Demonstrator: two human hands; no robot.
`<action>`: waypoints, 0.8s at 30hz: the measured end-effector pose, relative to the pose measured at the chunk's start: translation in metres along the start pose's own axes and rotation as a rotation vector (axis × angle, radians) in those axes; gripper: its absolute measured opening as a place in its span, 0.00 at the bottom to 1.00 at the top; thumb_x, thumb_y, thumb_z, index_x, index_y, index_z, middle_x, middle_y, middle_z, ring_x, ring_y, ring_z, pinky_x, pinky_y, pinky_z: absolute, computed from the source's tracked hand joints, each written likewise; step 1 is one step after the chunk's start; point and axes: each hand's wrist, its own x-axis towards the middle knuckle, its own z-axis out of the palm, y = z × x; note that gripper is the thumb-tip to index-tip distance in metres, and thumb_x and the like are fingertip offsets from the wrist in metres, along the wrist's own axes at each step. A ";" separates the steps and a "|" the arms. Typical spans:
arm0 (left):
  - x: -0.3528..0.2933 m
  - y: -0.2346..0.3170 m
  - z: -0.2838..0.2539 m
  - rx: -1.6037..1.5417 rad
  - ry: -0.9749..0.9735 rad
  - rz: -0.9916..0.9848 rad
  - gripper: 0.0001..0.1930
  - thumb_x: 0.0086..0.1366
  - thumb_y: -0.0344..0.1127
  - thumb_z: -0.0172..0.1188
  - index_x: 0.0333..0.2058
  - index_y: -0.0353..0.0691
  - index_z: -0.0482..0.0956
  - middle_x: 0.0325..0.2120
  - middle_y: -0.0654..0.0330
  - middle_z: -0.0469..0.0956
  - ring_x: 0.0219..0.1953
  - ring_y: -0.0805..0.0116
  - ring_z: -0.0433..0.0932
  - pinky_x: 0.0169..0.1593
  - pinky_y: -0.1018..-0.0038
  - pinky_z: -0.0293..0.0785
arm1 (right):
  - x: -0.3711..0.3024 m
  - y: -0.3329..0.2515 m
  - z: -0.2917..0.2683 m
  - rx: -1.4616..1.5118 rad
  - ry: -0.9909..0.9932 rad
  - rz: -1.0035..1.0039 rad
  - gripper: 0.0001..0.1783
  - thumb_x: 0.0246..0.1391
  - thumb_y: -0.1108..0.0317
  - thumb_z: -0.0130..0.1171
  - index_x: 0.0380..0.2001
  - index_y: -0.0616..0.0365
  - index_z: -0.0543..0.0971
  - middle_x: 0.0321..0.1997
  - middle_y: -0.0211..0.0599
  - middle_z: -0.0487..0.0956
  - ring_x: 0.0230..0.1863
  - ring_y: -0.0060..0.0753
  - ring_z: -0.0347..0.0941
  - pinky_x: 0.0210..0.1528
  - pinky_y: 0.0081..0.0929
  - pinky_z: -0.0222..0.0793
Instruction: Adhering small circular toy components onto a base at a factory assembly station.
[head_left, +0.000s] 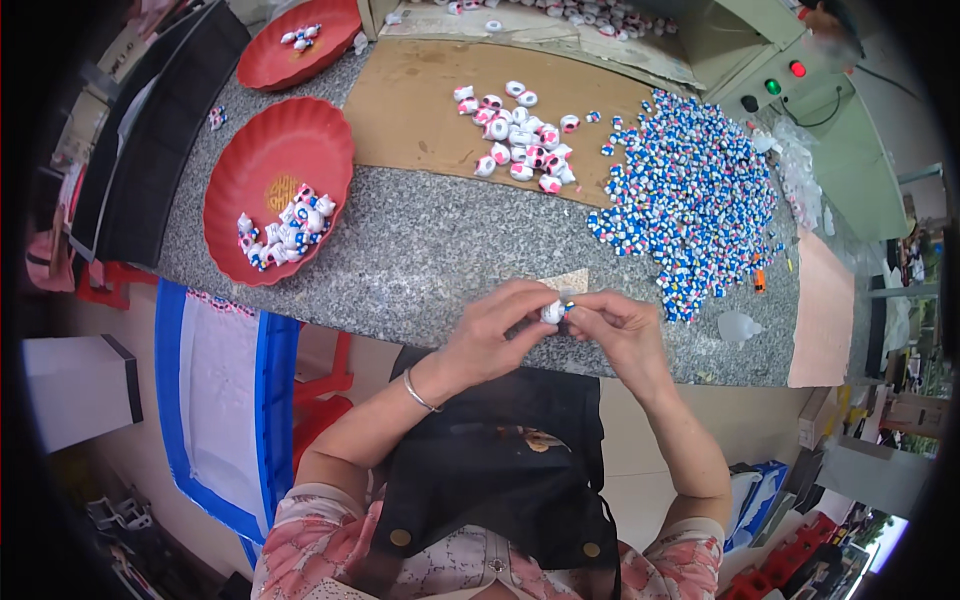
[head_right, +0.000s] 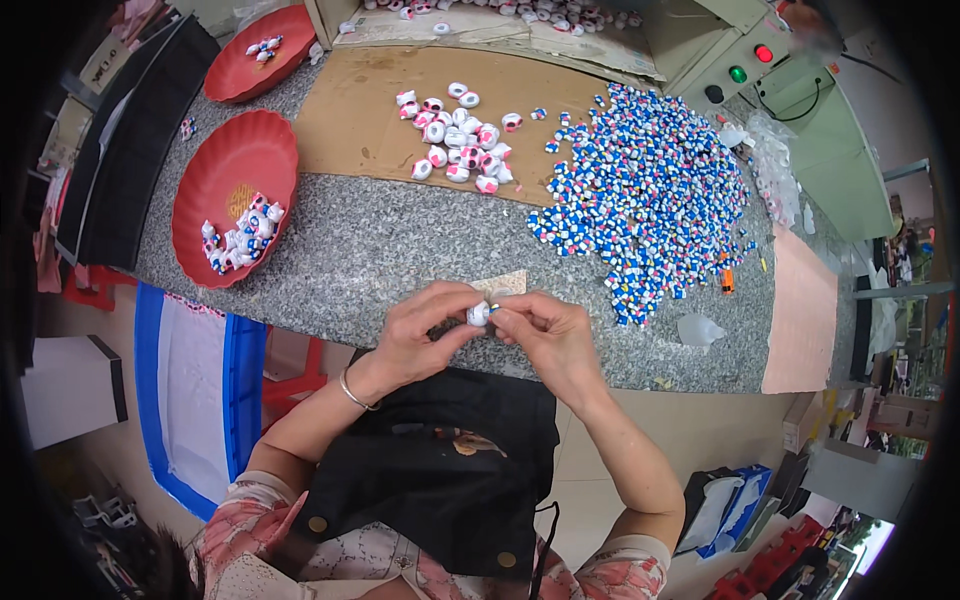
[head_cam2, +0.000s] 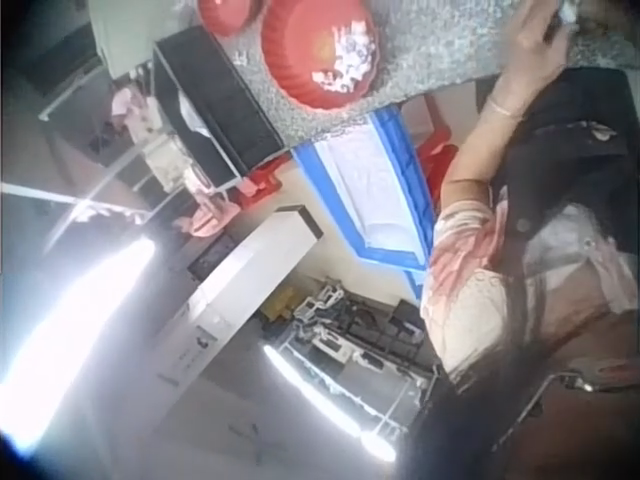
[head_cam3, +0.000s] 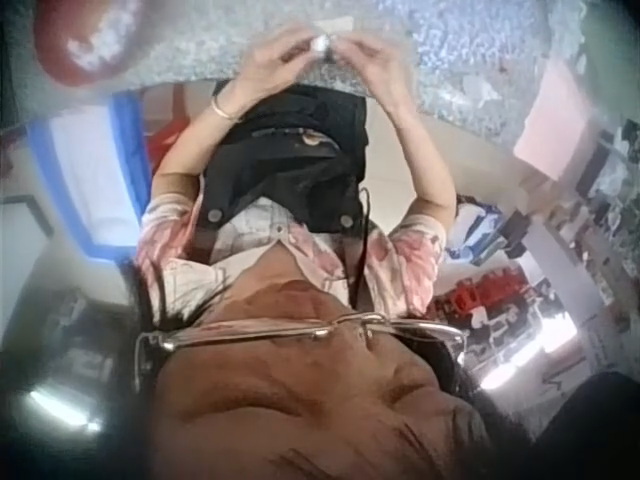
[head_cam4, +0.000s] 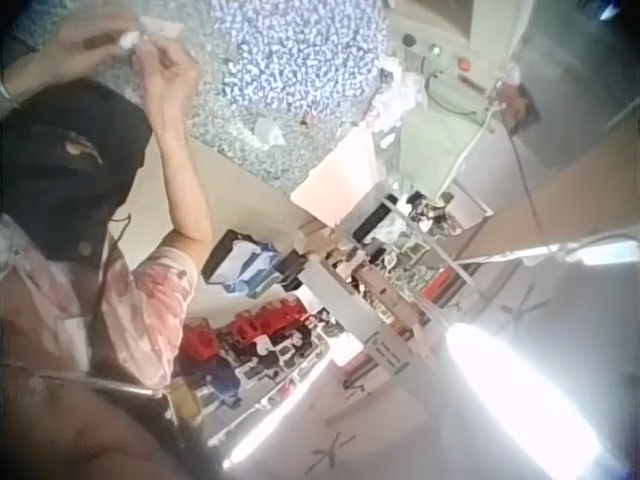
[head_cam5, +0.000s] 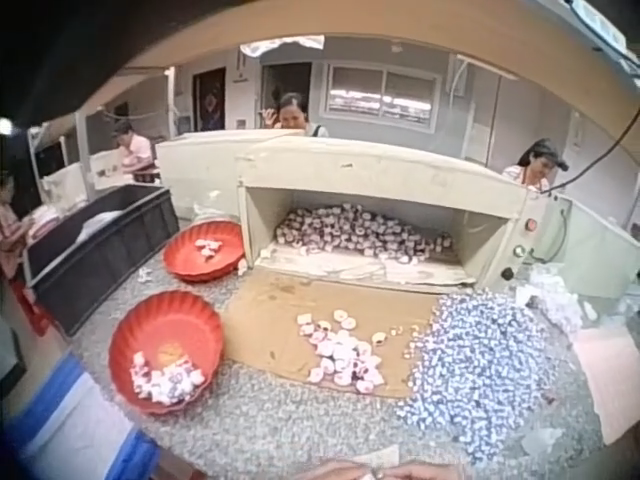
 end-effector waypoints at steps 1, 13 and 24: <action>-0.001 0.000 0.000 0.002 -0.005 -0.005 0.18 0.55 0.20 0.68 0.46 0.33 0.80 0.41 0.54 0.80 0.37 0.69 0.81 0.39 0.75 0.80 | -0.003 0.000 -0.001 0.006 0.000 0.004 0.07 0.59 0.74 0.62 0.39 0.65 0.84 0.30 0.30 0.80 0.34 0.18 0.77 0.36 0.18 0.75; -0.012 0.000 -0.002 -0.710 -0.317 -0.498 0.16 0.74 0.33 0.50 0.54 0.29 0.76 0.32 0.56 0.81 0.33 0.71 0.80 0.37 0.76 0.78 | -0.026 -0.007 0.011 -0.514 0.035 -0.544 0.09 0.51 0.77 0.66 0.37 0.60 0.84 0.26 0.36 0.80 0.25 0.28 0.74 0.27 0.24 0.69; 0.006 0.021 -0.118 0.277 0.138 -0.133 0.14 0.61 0.20 0.58 0.46 0.31 0.79 0.38 0.58 0.78 0.42 0.73 0.77 0.44 0.77 0.74 | 0.006 0.006 -0.075 -1.043 0.343 -0.675 0.14 0.51 0.79 0.60 0.43 0.60 0.81 0.41 0.44 0.80 0.42 0.49 0.76 0.45 0.38 0.73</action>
